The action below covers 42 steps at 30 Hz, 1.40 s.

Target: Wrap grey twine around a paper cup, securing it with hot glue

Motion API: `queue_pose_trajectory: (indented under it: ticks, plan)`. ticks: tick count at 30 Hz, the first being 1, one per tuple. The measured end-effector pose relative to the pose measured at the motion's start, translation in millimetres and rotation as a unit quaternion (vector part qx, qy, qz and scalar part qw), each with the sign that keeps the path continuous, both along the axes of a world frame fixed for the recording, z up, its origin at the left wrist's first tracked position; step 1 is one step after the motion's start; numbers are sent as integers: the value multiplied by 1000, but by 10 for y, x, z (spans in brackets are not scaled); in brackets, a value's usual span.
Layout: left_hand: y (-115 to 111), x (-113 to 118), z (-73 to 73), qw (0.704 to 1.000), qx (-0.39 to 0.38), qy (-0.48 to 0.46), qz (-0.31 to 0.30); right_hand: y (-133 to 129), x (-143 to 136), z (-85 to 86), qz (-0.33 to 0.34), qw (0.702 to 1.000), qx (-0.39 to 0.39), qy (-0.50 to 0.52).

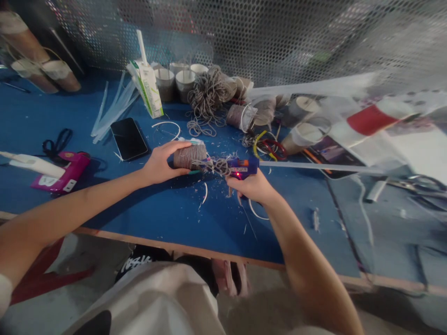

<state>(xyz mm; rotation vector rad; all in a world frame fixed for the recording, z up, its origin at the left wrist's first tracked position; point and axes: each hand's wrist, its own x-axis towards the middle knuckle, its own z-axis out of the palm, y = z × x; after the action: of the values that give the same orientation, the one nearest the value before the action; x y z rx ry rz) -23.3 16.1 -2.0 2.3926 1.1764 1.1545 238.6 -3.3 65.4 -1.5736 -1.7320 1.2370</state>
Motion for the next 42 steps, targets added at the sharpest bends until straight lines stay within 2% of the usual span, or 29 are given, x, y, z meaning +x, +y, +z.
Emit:
queue_pose_trajectory:
  ticks: [35,38,42]
  plan:
    - [2,10,22,1000,-30,-3,-1,8,79,-25,4,1000,13,5]
    - [14,13,12,1000,-29,-8,0,4,91,-21,0,999,37,13]
    - [21,24,20,999,-43,-13,14,51,158,-4,-21,993,113,-10]
